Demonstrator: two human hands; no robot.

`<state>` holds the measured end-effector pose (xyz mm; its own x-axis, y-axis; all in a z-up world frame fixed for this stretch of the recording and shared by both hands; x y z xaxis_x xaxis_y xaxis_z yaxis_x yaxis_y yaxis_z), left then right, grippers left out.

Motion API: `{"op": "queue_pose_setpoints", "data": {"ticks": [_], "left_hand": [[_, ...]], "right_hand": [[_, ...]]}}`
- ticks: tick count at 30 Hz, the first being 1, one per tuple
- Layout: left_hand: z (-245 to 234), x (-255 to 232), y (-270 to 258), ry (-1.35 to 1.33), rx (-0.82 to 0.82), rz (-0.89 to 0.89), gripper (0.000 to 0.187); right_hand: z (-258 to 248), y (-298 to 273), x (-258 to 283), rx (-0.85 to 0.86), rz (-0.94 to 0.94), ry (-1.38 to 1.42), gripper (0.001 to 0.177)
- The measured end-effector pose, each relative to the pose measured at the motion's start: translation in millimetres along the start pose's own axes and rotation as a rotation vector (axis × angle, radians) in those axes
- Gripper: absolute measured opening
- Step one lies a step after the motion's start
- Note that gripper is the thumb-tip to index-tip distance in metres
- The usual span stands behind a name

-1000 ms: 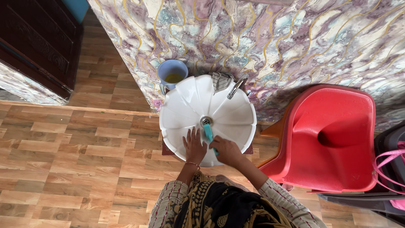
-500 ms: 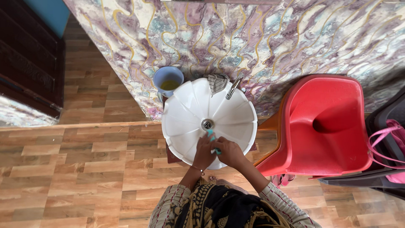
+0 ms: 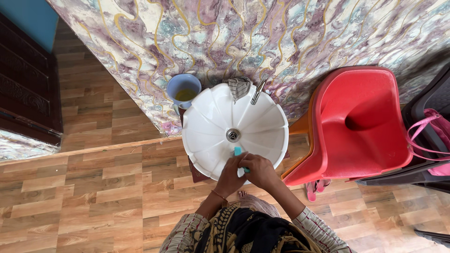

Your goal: The person scrubs the interior of a white pedestal sink using a blue brush and a cloth. They repeatedly scrub the basin and the drain area, occasionally rinsing the brush under the faucet.

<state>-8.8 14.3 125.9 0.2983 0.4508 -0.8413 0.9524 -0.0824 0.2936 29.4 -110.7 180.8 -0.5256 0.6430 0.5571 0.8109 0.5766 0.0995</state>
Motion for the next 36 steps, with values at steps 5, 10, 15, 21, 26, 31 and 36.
{"op": "queue_pose_setpoints", "data": {"ticks": [5, 10, 15, 21, 26, 31, 36], "left_hand": [[-1.0, 3.0, 16.1, 0.066, -0.032, 0.044, 0.057], [-0.7, 3.1, 11.4, 0.054, 0.022, -0.014, 0.038], [-3.1, 11.2, 23.2, 0.155, 0.024, -0.042, 0.027], [-2.5, 4.7, 8.5, 0.121, 0.044, -0.041, 0.028], [-1.6, 18.1, 23.7, 0.192, 0.046, -0.053, 0.034], [-11.3, -14.2, 13.5, 0.096, 0.061, 0.086, 0.067], [-5.6, -24.0, 20.2, 0.223, 0.059, 0.193, 0.071]], "right_hand": [[6.1, 5.8, -2.4, -0.079, -0.002, -0.010, 0.023], [11.4, -5.3, 1.8, 0.034, 0.013, -0.087, 0.018], [17.9, 3.8, 4.1, -0.007, -0.043, -0.093, 0.011], [14.7, -2.6, 5.8, 0.098, -0.008, -0.094, 0.012], [27.7, 8.7, -2.1, 0.028, -0.055, -0.093, 0.014], [24.6, -4.5, -15.5, 0.135, 0.049, -0.107, 0.018], [57.9, -0.9, -54.3, 0.159, 0.024, -0.110, 0.033]]}}
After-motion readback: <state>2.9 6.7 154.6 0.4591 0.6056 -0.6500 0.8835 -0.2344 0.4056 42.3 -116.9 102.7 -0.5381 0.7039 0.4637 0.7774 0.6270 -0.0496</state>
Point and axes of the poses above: each hand's wrist, its own y-axis towards the middle knuckle, its own z-axis out of the palm, x = y × z, the point moved 4 cm from there along y, towards the middle knuckle, and after that the axes turned 6 degrees about y, right-handed, at the moved point
